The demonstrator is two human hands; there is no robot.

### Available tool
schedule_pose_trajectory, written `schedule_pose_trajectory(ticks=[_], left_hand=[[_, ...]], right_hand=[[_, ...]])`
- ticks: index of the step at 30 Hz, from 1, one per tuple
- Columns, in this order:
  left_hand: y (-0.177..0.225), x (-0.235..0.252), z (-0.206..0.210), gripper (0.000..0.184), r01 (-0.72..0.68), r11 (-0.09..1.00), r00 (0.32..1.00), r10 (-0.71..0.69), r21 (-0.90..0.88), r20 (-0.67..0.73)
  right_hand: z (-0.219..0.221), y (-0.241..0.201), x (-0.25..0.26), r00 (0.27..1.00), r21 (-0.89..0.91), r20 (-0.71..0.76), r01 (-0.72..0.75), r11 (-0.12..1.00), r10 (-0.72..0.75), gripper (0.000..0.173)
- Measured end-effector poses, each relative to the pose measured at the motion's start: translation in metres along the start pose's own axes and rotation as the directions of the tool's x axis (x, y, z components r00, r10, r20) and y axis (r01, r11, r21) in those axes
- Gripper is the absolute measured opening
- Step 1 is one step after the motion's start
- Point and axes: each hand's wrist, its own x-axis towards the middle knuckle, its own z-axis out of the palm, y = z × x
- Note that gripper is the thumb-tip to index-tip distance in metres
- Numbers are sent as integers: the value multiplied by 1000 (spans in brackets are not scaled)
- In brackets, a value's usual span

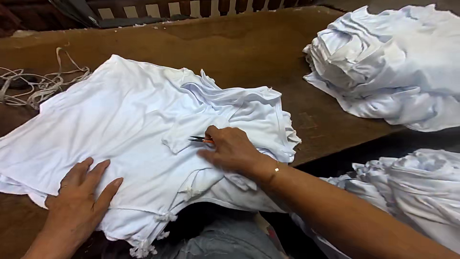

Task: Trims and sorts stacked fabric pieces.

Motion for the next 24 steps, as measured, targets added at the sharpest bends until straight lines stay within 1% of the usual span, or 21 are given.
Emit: schedule_pose_trajectory(ticks=[1,2,4,5,6,7,8,9,10,11,12,13,14,15,16,17,18,19,20,21,24], left_hand=[[-3,-2,1,76,4,1000,1000,-3,-5,3],[-6,-5,1,76,6,1000,1000,-6,-19,1],[-12,-10,0,74,8,999,1000,-8,-40,-7],[-14,-11,1,74,5,999,1000,-6,-47,-13],[-15,-12,1,75,3,999,1000,-4,-52,-21],[-16,-13,2,76,-1,999,1000,-1,-54,-29],[-17,-13,3,77,-3,998,1000,1,-59,-30],[-18,-13,4,77,-6,998,999,4,-63,-32],[-18,-12,4,77,-9,998,999,7,-63,-34],[-19,-11,5,77,-11,998,999,9,-62,-36],[-19,-11,5,77,-14,998,999,12,-61,-33],[-20,-11,5,76,-17,998,1000,15,-61,-27],[-20,-11,5,77,-22,998,1000,21,-58,-22],[-20,-9,5,77,-30,998,999,29,-55,-22],[-19,-8,5,77,-34,998,999,33,-47,-22],[-17,-9,6,77,-35,999,999,35,-40,-23],[-16,-10,7,77,-34,999,999,34,-28,-25],[-14,-10,8,77,-32,999,999,31,-16,-31],[-12,-10,9,77,-28,1000,999,28,-5,-44],[-8,-9,11,77,-20,1000,998,20,4,-56],[8,-6,17,78,13,1000,998,-12,28,-54]], right_hand=[[-2,7,5,1000,29,-2,-2,1000,2,26],[-11,15,8,1000,73,1,-14,997,14,18],[-36,38,1,993,254,-53,-89,963,106,17],[-53,52,-8,974,374,-88,-164,913,211,16],[-72,67,-22,930,466,-102,-269,843,353,14],[-86,86,-39,861,517,-108,-379,768,497,13],[-96,108,-57,786,494,-138,-472,730,602,12],[-103,127,-79,728,428,-167,-554,714,665,16],[-108,139,-100,687,364,-201,-610,704,698,21],[-108,143,-119,662,330,-249,-629,704,707,22],[-106,136,-133,654,330,-287,-618,713,700,21],[-101,123,-142,667,348,-317,-579,737,674,21],[-92,106,-146,708,374,-335,-505,778,621,24],[-81,87,-145,767,389,-335,-416,822,547,30],[-64,73,-140,823,370,-338,-330,868,457,35],[-44,61,-131,865,325,-345,-254,911,365,42],[-25,55,-123,899,222,-348,-196,955,266,49],[-10,54,-113,925,79,-346,-139,987,158,54],[-2,57,-104,941,-48,-333,-89,995,68,55],[0,63,-94,952,-105,-306,-63,992,28,53],[-7,94,-67,973,-94,-221,-88,992,66,50]])
